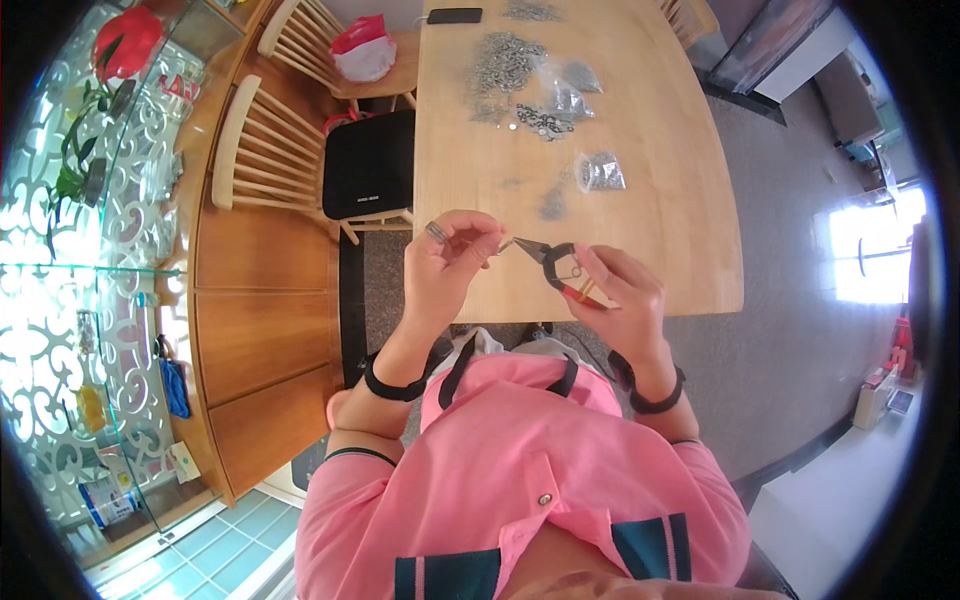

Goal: The person is using pliers to connect small metal rings together on a wooden table.

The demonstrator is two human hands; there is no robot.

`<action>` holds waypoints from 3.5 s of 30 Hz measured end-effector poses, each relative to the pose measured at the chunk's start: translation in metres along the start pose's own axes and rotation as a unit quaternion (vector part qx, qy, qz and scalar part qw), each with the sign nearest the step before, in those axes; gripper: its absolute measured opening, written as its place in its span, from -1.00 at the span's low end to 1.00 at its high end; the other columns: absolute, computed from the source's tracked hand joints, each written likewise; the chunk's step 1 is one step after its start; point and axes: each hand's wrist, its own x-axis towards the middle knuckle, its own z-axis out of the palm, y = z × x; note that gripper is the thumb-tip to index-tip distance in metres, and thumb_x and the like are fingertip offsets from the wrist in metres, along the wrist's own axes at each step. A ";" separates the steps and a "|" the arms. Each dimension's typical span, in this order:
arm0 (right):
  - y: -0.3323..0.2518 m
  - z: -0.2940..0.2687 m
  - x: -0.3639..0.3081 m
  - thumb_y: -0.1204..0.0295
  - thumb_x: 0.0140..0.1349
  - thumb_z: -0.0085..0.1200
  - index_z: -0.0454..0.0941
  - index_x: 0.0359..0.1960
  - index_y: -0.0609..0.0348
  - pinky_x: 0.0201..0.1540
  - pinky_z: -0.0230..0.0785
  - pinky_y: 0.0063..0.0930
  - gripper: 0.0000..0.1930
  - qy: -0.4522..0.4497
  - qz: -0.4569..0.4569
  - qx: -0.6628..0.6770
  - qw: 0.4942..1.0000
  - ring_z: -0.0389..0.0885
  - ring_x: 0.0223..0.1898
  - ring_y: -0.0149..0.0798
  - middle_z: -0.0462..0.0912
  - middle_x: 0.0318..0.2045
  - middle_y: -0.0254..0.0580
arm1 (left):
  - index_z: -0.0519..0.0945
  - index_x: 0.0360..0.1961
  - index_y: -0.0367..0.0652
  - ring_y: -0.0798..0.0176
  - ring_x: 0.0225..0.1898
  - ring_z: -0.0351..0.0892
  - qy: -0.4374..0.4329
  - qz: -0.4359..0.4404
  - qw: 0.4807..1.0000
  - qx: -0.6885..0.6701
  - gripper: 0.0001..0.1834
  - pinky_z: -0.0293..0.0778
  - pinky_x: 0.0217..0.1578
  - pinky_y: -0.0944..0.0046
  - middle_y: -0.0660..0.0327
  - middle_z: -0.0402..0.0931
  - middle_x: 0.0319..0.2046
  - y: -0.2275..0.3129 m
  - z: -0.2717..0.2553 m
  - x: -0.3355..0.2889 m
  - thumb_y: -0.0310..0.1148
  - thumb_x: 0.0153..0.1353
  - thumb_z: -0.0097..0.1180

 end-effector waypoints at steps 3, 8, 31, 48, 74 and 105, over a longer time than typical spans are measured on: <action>-0.018 0.014 0.008 0.58 -0.27 0.35 0.62 -0.04 0.02 -0.39 0.48 -0.45 -0.42 -0.006 -0.011 0.007 1.000 0.61 -0.42 -0.22 0.64 -0.29 -0.22 | 0.62 -0.26 -0.28 0.50 -0.37 0.52 0.004 0.010 1.000 -0.029 -0.90 0.45 -0.37 0.50 0.25 0.61 -0.32 0.008 -0.021 -0.004 -0.61 0.19 0.16; -0.043 0.035 0.017 0.58 -0.24 0.35 0.62 -0.04 0.05 -0.35 0.49 -0.43 -0.43 -0.009 0.002 0.020 1.000 0.62 -0.39 -0.17 0.64 -0.28 -0.17 | 0.63 -0.25 -0.29 0.48 -0.35 0.53 0.011 0.054 0.998 -0.034 -0.89 0.46 -0.35 0.49 0.22 0.63 -0.27 0.018 -0.047 -0.008 -0.61 0.20 0.16; -0.074 0.061 0.033 0.64 -0.18 0.34 0.57 0.08 0.07 -0.57 0.22 -0.66 -0.36 -0.049 0.027 0.037 0.998 0.37 -0.59 -0.53 0.64 -0.25 -0.26 | 0.59 -0.15 -0.38 0.34 -0.20 0.63 0.055 0.090 0.994 0.031 -0.78 0.52 -0.17 0.45 0.08 0.65 -0.24 0.017 -0.092 -0.010 -0.69 0.14 0.17; -0.067 0.052 0.039 0.48 -0.16 0.37 0.62 -0.03 -0.01 -0.40 0.46 -0.46 -0.48 -0.024 -0.034 -0.074 0.996 0.60 -0.44 -0.28 0.62 -0.30 -0.32 | 0.62 -0.25 -0.24 0.28 -0.30 0.49 0.026 0.209 0.956 0.203 -0.85 0.42 -0.36 0.38 0.18 0.48 -0.27 0.017 -0.083 0.004 -0.56 0.11 0.22; -0.063 0.036 0.040 0.39 -0.12 0.35 0.60 0.00 -0.09 -0.56 0.35 -0.54 -0.48 -0.027 -0.155 -0.232 0.960 0.46 -0.57 -0.40 0.54 -0.29 -0.44 | 0.47 -0.21 -0.12 -0.14 0.17 0.10 -0.007 0.307 0.788 0.534 -0.61 0.05 0.13 -0.04 -0.01 0.12 0.17 0.010 -0.071 0.009 -0.30 -0.12 0.23; -0.062 0.020 0.028 0.60 -0.17 0.35 0.59 0.05 0.04 -0.36 0.48 -0.52 -0.40 -0.092 0.091 0.045 0.991 0.65 -0.36 -0.31 0.64 -0.28 -0.19 | 0.53 -0.33 -0.17 -0.02 0.14 0.13 0.052 0.393 0.733 0.552 -0.67 0.10 0.06 0.00 0.08 0.16 0.09 0.008 -0.049 0.010 -0.27 -0.18 0.22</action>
